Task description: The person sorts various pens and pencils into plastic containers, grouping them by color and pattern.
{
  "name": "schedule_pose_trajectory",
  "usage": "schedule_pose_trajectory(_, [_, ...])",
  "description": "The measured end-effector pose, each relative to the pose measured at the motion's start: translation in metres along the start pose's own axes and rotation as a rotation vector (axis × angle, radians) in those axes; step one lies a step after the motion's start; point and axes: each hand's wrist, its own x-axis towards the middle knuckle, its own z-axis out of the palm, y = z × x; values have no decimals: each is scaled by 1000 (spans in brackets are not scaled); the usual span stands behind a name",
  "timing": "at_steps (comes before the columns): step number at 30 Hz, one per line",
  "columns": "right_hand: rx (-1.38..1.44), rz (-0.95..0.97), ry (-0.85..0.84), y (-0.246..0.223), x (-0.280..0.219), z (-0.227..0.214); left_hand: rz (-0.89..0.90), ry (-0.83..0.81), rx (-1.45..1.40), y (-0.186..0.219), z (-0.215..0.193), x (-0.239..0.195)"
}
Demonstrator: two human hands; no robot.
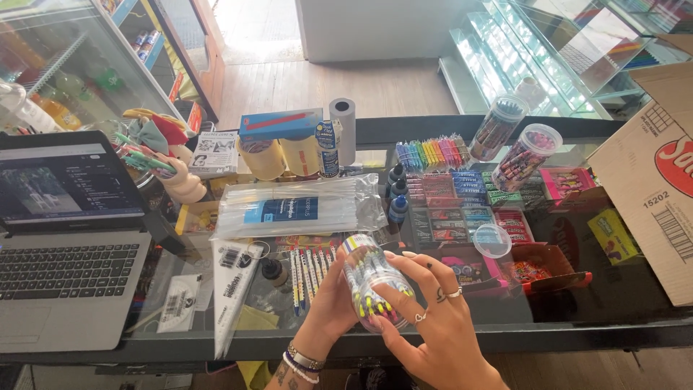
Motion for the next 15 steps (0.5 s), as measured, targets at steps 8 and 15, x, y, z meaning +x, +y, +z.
schedule_pose_trajectory(8, [-9,4,-138,-1,13,-9,-16,9,22,-6,-9,4])
schedule_pose_trajectory(15, [-209,-153,2,11,19,-19,-20,-81,38,-1,8,-1])
